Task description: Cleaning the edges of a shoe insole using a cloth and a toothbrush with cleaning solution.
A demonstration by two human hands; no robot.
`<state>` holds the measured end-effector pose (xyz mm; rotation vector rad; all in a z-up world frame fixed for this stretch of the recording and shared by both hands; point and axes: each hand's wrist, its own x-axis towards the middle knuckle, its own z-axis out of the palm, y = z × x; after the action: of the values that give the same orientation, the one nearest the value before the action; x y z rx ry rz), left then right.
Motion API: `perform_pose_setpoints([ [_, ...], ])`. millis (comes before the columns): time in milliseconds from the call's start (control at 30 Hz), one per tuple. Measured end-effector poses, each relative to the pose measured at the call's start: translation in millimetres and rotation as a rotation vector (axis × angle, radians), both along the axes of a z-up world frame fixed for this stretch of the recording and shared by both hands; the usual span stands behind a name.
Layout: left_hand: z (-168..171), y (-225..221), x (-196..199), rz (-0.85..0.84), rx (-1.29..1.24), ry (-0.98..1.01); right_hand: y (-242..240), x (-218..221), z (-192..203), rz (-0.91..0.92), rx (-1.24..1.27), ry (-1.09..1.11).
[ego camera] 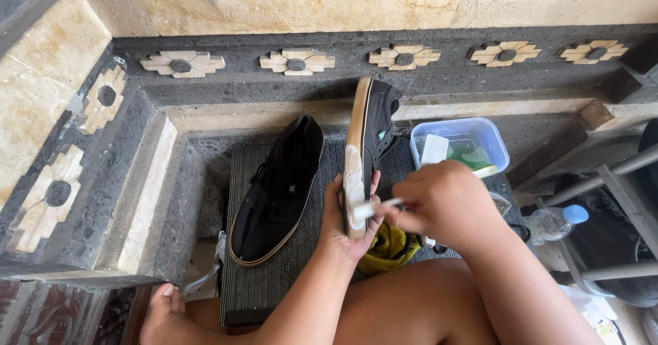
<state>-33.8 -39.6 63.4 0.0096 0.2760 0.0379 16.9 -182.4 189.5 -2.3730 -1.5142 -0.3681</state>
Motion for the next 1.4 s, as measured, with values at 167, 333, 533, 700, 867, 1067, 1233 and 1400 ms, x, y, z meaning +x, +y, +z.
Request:
perform_pose_setpoints([
  [167,-14,-2,5,-0.005,-0.004,0.009,6,-8,3,0.055,-0.014,-0.046],
  [333,5,2,-2,-0.012,-0.015,-0.025,2,-3,3,0.018,-0.022,-0.036],
  [533,-11,1,7,-0.02,-0.055,-0.045,6,-11,2,0.072,-0.016,-0.006],
  [700,10,1,-1,0.002,-0.041,-0.025,3,-8,5,-0.016,0.039,-0.046],
  [867,17,-4,1,0.04,-0.043,-0.016,-1,-13,11,0.04,0.057,0.03],
  [1067,33,-6,3,0.052,-0.004,-0.01,-3,-10,17,0.048,0.11,-0.009],
  [1233,59,-1,-5,0.058,-0.007,0.01,-9,-5,45,0.066,0.097,0.027],
  [1400,60,0,9,0.082,-0.021,0.048,-6,-11,62,0.139,0.015,-0.087],
])
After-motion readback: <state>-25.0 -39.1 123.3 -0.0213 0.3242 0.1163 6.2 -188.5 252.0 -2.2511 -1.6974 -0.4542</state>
